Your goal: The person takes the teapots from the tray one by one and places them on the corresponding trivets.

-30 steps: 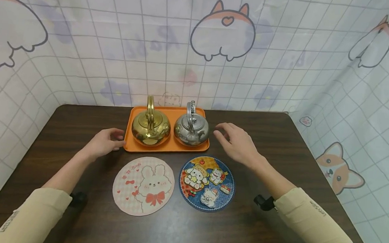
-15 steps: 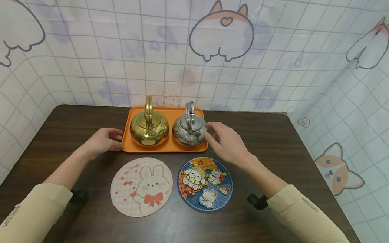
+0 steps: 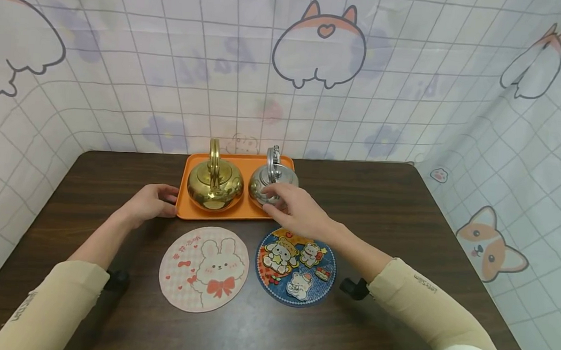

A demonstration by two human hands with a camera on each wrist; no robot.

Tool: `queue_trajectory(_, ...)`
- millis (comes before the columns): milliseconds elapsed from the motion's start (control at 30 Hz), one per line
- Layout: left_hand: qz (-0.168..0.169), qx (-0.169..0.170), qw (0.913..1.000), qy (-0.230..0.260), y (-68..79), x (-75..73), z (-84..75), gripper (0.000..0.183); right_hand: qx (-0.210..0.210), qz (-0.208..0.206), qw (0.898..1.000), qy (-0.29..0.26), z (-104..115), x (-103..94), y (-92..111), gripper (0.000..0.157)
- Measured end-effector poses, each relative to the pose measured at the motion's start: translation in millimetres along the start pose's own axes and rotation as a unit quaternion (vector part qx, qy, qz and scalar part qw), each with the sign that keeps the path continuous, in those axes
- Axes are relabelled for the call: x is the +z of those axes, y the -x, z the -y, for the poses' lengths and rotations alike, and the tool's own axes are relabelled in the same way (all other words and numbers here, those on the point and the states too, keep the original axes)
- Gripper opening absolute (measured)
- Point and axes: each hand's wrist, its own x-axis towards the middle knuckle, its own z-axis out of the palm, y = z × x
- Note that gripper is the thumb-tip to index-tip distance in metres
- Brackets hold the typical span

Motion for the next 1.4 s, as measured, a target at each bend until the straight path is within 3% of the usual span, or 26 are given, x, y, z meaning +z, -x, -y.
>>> queue_trajectory(267, 0.001, 0.002, 1.0, 0.005, -1.5, -1.6, 1.1, 0.065, -0.029, 0.012, 0.999, -0.036, 5.9, 21.8, -13.9, 0.032)
queue_trajectory(600, 0.004, 0.007, 0.9999, -0.01, -1.4, 0.3, 4.7, 0.066, -0.017, 0.016, 0.992, -0.124, 7.0, 44.3, -21.8, 0.043)
queue_trajectory(933, 0.007, 0.006, 0.9999, -0.006, -2.1, -1.2, 1.0, 0.066, 0.008, -0.007, 0.978, -0.207, 8.9, 59.7, -37.1, 0.052)
queue_trajectory(1167, 0.014, -0.005, 0.9998, -0.012, -2.9, -0.7, -2.4, 0.068, 0.031, -0.037, 0.976, -0.214, 6.6, 69.0, -45.8, 0.05)
queue_trajectory(1400, 0.018, -0.003, 0.9998, -0.009, -4.0, -2.1, -1.8, 0.067, 0.027, -0.064, 0.971, -0.231, 8.4, 76.2, -55.5, 0.047)
